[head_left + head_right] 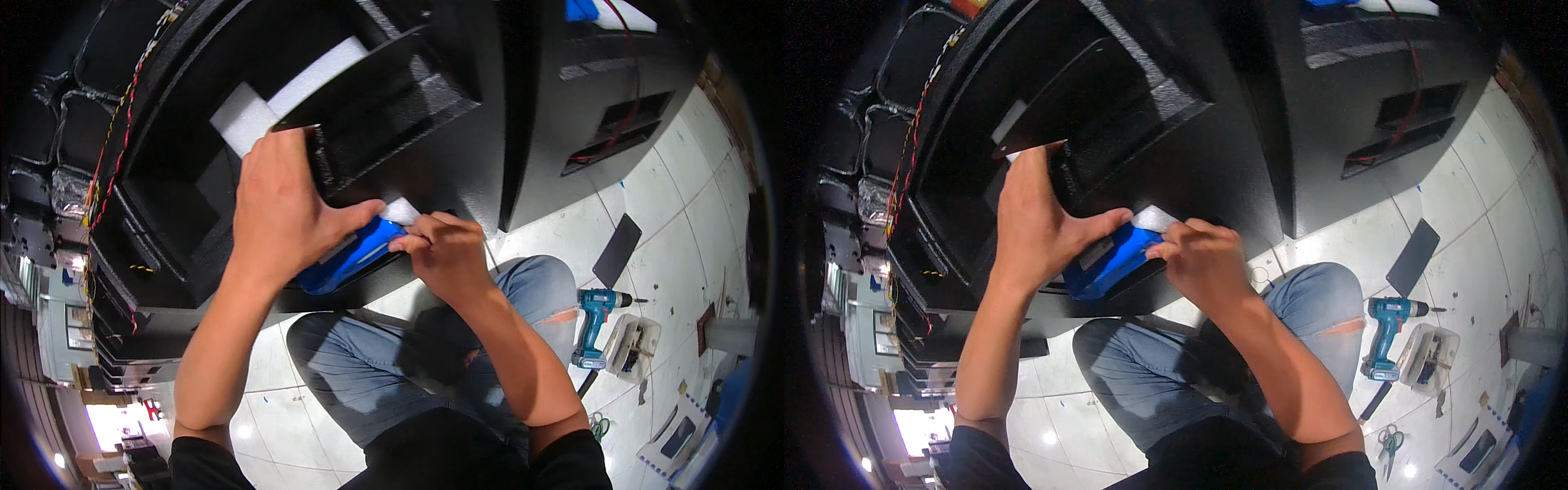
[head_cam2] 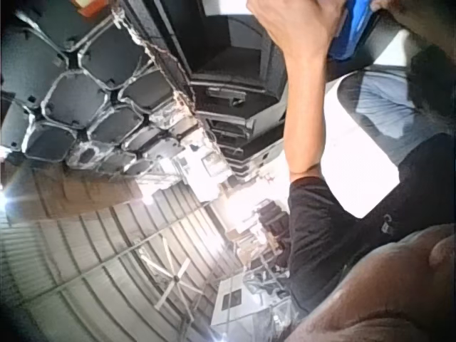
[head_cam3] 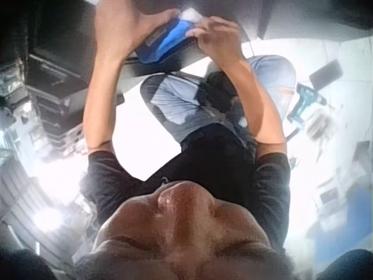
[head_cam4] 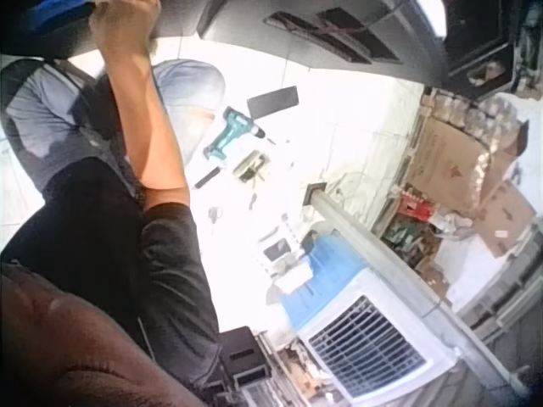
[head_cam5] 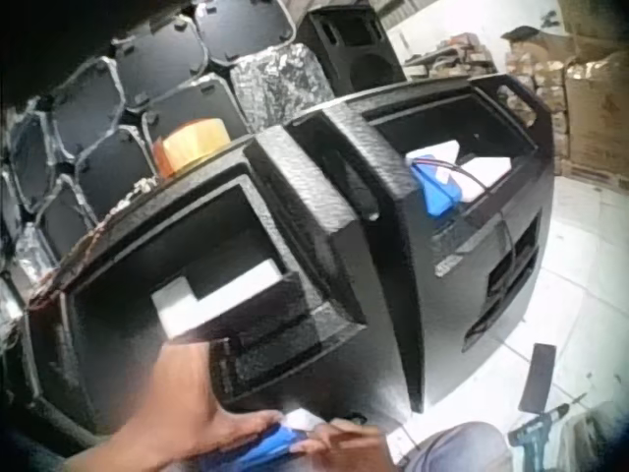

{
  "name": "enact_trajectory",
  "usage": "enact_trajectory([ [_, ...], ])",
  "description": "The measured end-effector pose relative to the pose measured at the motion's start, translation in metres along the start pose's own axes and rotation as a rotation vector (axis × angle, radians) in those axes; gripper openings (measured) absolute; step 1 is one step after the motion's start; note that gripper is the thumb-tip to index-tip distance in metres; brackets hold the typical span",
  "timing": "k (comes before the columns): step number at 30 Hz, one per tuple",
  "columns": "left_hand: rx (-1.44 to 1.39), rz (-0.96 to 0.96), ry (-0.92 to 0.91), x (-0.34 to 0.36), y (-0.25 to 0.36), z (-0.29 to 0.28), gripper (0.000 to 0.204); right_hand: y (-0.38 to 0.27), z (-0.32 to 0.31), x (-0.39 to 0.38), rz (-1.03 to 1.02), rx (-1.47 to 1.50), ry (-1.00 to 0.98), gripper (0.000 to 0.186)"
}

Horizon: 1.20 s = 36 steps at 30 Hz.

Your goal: The person sits on the floor and installs a blue electronic component into a black cabinet. They use a knife to cut foam padding and secure the component inside the cabinet.

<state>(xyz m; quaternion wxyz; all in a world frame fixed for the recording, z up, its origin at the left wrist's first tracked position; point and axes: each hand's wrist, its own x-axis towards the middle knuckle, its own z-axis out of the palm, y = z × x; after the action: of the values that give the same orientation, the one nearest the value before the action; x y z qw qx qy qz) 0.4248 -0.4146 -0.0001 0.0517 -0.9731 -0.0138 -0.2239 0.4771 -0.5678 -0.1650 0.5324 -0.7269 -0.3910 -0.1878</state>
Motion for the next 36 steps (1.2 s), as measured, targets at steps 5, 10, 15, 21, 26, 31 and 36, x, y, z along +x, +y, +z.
enact_trajectory([
  [5, -0.020, 0.006, -0.002, 0.004, 0.004, -0.004, 0.087, -0.002, 0.013, -0.007, 0.189, 0.157, 0.069, 0.015],
  [10, 0.166, -0.009, -0.008, -0.003, 0.022, 0.001, 0.107, 0.000, 0.009, -0.018, 0.439, 0.320, 0.112, 0.024],
  [15, 0.298, -0.085, 0.020, -0.007, 0.037, 0.014, 0.121, 0.022, 0.060, -0.057, 0.803, 1.188, 0.186, 0.059],
  [21, 0.280, -0.183, -0.034, -0.002, 0.050, 0.013, 0.126, 0.023, 0.081, -0.042, 0.763, 1.965, 0.171, 0.053],
  [26, 0.290, -0.268, -0.033, 0.000, 0.056, 0.017, 0.122, 0.019, 0.080, -0.031, 0.785, 1.930, 0.240, 0.052],
  [31, 0.297, -0.310, -0.022, 0.001, 0.057, 0.021, 0.113, 0.010, 0.074, -0.019, 0.821, 1.867, 0.332, 0.044],
  [36, 0.279, -0.253, 0.070, 0.003, 0.057, 0.022, 0.101, 0.010, 0.069, -0.011, 0.856, 1.849, 0.288, 0.040],
])
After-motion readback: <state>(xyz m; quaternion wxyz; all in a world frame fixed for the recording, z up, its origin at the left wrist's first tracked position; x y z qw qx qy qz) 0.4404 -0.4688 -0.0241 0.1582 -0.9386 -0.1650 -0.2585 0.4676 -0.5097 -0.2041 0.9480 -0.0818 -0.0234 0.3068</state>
